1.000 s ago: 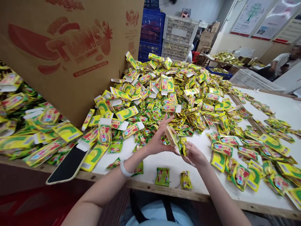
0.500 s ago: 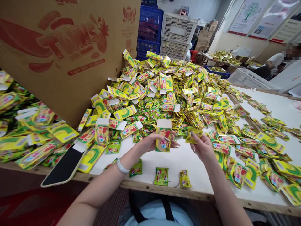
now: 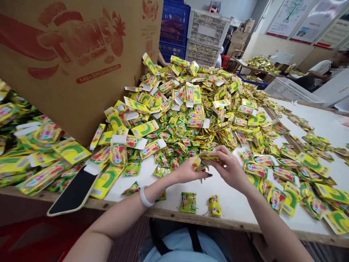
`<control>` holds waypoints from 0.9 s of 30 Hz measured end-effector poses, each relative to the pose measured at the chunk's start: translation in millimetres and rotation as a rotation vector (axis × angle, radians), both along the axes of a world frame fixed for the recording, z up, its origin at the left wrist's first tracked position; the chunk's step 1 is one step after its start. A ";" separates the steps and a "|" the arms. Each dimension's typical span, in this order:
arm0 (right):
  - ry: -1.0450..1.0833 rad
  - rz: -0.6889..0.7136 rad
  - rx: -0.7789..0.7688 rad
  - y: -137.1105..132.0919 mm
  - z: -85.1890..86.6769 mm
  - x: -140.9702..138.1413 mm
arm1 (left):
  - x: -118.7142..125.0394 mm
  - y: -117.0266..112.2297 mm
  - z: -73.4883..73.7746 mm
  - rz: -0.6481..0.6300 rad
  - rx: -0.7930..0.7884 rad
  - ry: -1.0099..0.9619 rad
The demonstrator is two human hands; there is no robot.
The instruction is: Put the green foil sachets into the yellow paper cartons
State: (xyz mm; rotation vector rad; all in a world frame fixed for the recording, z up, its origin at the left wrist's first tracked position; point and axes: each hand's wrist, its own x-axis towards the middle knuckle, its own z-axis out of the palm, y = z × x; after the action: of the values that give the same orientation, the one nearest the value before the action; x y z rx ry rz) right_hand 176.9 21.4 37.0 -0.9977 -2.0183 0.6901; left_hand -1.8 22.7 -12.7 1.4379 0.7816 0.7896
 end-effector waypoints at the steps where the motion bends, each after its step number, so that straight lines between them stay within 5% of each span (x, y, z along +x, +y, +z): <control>1: -0.066 0.019 0.002 -0.6 1.4 3.8 | -0.8 0.6 -1.6 -0.016 0.013 0.036; 6: -0.378 0.174 0.037 0.9 13.6 11.9 | -2.2 0.0 -2.2 -0.150 -0.002 0.073; 11: -0.208 0.241 -0.101 4.8 16.4 23.1 | 0.4 -2.8 2.2 -0.253 -0.154 -0.013; 16: -0.228 0.237 -0.007 1.6 6.5 29.3 | -0.3 -5.6 4.7 -0.298 -0.176 0.021; 22: -0.250 0.213 -0.082 -4.7 -0.7 33.8 | -2.9 -1.5 -5.8 -0.393 -0.184 0.118; 27: -0.150 0.269 -0.293 -4.3 -2.9 43.4 | -3.4 1.7 -7.5 -0.508 -0.199 0.083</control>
State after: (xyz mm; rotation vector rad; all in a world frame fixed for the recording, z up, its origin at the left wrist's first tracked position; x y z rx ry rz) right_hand 220.3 17.1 34.2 -0.9742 -2.2517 1.1094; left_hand -5.2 24.4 -20.2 1.4107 0.5050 0.2573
